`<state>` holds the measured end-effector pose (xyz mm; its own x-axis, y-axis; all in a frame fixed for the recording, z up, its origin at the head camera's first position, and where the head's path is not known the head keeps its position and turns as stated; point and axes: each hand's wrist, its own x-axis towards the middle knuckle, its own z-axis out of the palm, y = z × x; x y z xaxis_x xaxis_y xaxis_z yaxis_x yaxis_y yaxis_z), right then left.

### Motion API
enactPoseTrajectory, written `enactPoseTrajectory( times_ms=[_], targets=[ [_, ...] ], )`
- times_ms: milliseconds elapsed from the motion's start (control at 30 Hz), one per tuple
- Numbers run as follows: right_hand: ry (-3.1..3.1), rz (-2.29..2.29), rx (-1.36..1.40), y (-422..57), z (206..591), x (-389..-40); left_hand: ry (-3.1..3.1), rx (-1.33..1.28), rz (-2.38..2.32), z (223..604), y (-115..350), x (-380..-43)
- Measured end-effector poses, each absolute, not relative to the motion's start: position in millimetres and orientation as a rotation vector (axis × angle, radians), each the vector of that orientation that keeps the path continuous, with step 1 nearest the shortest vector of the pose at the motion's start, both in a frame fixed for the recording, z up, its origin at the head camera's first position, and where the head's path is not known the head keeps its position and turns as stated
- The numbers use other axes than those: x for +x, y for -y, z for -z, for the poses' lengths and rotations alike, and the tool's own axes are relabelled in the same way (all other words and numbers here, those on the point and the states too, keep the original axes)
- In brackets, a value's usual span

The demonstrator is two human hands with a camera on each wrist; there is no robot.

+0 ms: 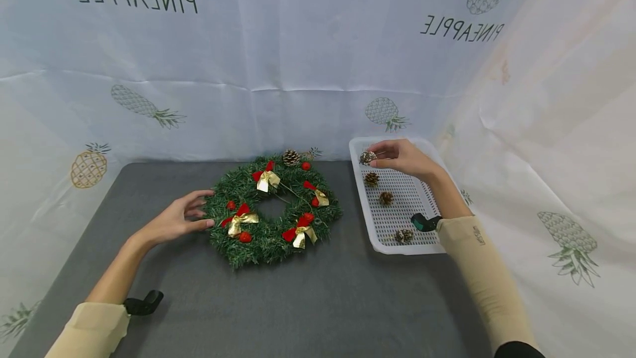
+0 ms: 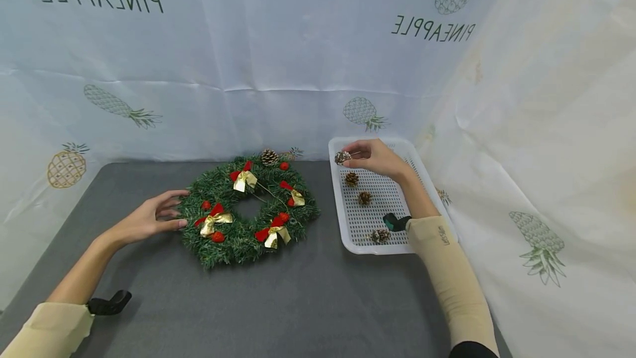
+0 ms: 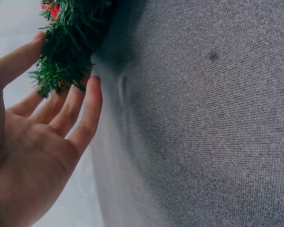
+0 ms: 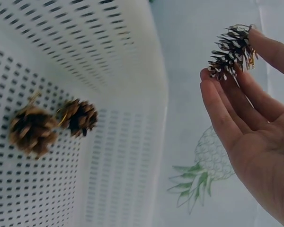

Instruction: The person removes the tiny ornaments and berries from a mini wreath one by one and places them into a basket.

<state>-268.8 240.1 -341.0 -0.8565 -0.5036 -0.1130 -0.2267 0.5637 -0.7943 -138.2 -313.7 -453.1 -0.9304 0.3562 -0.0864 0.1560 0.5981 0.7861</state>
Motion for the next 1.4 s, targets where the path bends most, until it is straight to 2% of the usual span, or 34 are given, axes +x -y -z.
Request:
enactPoseTrajectory(
  times_ms=[600,1400],
  targets=[
    [-2.449,1.106,-0.514,-268,369,-272,-2.582,0.433,-1.248,451,311,-136],
    [-2.409,1.014,-0.572,-272,384,-269,-2.574,0.437,-1.264,452,311,-137]
  ],
)
